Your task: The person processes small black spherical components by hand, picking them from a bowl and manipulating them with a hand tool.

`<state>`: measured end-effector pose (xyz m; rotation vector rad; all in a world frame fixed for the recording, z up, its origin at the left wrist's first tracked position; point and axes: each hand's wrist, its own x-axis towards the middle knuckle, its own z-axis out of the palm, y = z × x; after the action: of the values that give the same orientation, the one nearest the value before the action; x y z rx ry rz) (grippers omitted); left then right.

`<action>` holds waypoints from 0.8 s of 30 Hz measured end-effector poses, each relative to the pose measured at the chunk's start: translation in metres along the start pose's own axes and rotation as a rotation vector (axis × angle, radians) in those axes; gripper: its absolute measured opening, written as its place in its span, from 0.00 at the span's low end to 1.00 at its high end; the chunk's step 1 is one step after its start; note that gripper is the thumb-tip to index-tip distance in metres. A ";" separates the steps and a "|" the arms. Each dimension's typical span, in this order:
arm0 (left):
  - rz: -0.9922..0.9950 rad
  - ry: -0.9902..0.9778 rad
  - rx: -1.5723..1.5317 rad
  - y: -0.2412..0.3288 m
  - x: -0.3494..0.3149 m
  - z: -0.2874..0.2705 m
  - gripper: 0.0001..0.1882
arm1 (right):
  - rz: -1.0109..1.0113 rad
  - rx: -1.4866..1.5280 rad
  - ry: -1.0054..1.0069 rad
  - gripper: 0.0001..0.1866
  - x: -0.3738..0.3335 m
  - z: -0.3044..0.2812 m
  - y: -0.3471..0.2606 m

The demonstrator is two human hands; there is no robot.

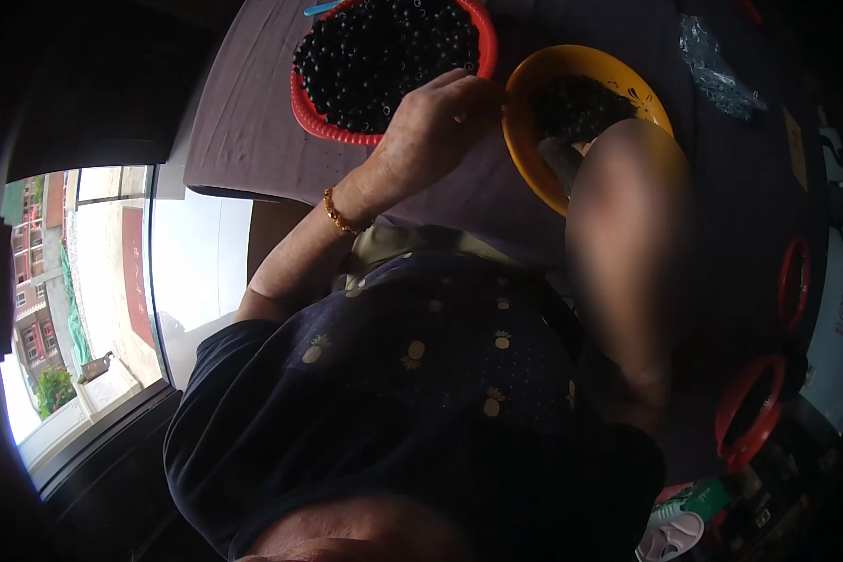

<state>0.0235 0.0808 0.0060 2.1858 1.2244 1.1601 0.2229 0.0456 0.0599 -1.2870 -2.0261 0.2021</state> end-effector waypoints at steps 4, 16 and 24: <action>-0.058 0.057 0.252 -0.043 -0.004 -0.050 0.06 | -0.002 0.046 -0.029 0.08 0.001 0.012 0.007; -0.074 -0.137 0.370 -0.062 0.000 -0.021 0.07 | -0.076 0.041 -0.068 0.08 0.005 0.020 -0.013; -0.272 -0.053 -0.192 -0.032 -0.001 -0.053 0.10 | -0.087 0.114 -0.085 0.08 0.000 0.037 -0.016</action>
<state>-0.0363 0.0943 0.0158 1.8339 1.2829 1.0526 0.1879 0.0462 0.0405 -1.1346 -2.1056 0.3323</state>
